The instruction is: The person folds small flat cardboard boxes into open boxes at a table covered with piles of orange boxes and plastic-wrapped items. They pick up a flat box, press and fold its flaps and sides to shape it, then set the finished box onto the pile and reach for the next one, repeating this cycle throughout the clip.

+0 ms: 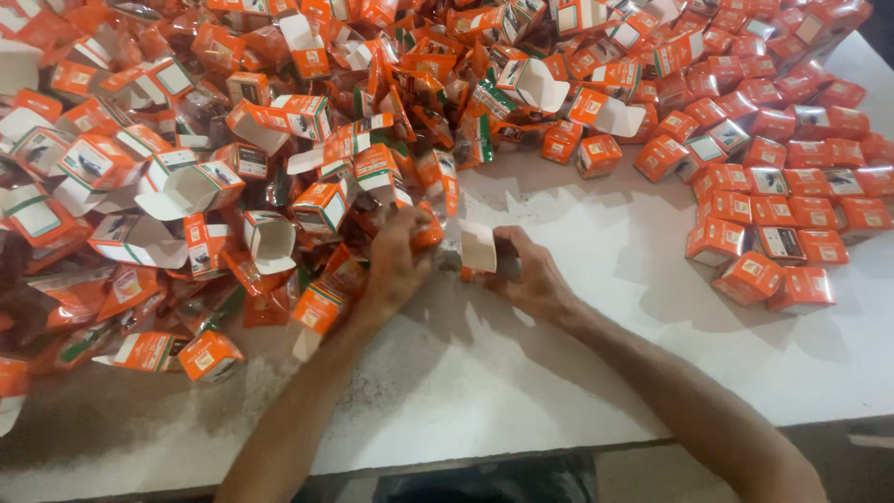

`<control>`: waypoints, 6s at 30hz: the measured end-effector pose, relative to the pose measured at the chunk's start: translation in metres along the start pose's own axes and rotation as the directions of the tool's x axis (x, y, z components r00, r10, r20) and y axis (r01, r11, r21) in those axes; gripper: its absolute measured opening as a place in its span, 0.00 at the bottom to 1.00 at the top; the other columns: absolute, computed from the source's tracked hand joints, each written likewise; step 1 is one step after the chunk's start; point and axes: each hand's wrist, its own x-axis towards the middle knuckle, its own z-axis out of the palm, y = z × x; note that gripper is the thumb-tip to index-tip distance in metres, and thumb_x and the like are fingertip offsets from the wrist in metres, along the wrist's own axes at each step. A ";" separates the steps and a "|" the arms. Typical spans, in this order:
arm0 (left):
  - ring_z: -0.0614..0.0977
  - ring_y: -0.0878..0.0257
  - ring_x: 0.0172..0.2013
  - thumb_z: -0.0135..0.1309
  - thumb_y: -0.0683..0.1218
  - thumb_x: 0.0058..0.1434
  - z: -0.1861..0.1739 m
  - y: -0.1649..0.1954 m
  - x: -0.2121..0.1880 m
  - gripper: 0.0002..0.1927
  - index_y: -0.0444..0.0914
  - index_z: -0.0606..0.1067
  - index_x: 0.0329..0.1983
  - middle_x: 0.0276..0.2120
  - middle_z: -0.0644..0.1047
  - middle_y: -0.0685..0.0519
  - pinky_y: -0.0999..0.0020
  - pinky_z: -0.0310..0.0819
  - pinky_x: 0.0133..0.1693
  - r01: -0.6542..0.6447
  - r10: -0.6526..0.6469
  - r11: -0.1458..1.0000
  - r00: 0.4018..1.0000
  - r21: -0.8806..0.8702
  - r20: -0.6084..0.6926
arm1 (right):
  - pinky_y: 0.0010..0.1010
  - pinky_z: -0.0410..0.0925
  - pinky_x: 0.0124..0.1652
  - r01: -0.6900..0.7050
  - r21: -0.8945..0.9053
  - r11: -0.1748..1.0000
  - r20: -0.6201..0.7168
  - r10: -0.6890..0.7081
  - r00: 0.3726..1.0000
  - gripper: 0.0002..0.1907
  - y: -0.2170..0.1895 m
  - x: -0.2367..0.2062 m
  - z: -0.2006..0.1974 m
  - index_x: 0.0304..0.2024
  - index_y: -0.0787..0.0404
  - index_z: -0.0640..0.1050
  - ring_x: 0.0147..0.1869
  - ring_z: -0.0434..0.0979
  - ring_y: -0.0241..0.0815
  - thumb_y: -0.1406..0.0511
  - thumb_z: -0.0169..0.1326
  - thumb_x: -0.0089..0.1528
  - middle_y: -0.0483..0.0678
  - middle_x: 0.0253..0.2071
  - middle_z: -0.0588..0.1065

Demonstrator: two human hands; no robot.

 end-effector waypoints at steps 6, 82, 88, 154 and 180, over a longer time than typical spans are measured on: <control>0.78 0.41 0.55 0.61 0.33 0.59 -0.009 0.041 -0.031 0.20 0.31 0.69 0.52 0.51 0.73 0.35 0.53 0.77 0.57 -0.567 0.537 0.820 0.811 -0.082 -0.232 | 0.34 0.75 0.45 -0.100 0.080 0.992 0.043 0.097 0.994 0.29 -0.007 -0.008 0.016 0.53 0.62 0.74 0.45 0.84 0.42 0.68 0.70 0.50 0.52 0.42 0.82; 0.73 0.43 0.70 0.61 0.40 0.64 0.001 0.037 -0.045 0.09 0.35 0.70 0.37 0.67 0.74 0.40 0.53 0.73 0.66 -0.368 0.375 0.927 0.909 -0.067 0.183 | 0.39 0.73 0.53 0.098 0.044 0.994 0.121 -0.102 0.987 0.37 -0.009 -0.016 0.010 0.61 0.61 0.59 0.59 0.81 0.53 0.74 0.65 0.55 0.58 0.57 0.76; 0.65 0.42 0.71 0.59 0.49 0.64 -0.020 0.041 -0.052 0.17 0.33 0.74 0.50 0.69 0.66 0.36 0.39 0.49 0.72 -0.535 0.498 0.832 0.837 0.145 0.229 | 0.44 0.70 0.56 0.126 -0.181 0.975 0.111 -0.108 0.988 0.37 -0.016 -0.014 0.008 0.65 0.60 0.64 0.62 0.76 0.60 0.68 0.67 0.58 0.57 0.58 0.74; 0.78 0.58 0.35 0.59 0.43 0.63 0.013 0.059 -0.051 0.16 0.35 0.70 0.51 0.51 0.69 0.39 0.60 0.75 0.41 0.338 -0.353 0.891 0.936 -0.302 0.006 | 0.43 0.71 0.49 0.052 -0.085 0.995 0.067 -0.046 0.997 0.30 -0.032 -0.022 0.023 0.54 0.62 0.71 0.52 0.77 0.60 0.68 0.68 0.52 0.54 0.48 0.77; 0.75 0.67 0.26 0.61 0.37 0.60 0.014 0.001 -0.034 0.06 0.32 0.74 0.31 0.27 0.77 0.50 0.69 0.70 0.26 0.639 -0.460 0.523 0.769 -0.564 0.444 | 0.44 0.73 0.50 0.270 -0.201 0.942 0.039 -0.268 0.963 0.20 -0.027 -0.025 0.038 0.47 0.61 0.72 0.54 0.79 0.60 0.70 0.66 0.55 0.57 0.54 0.77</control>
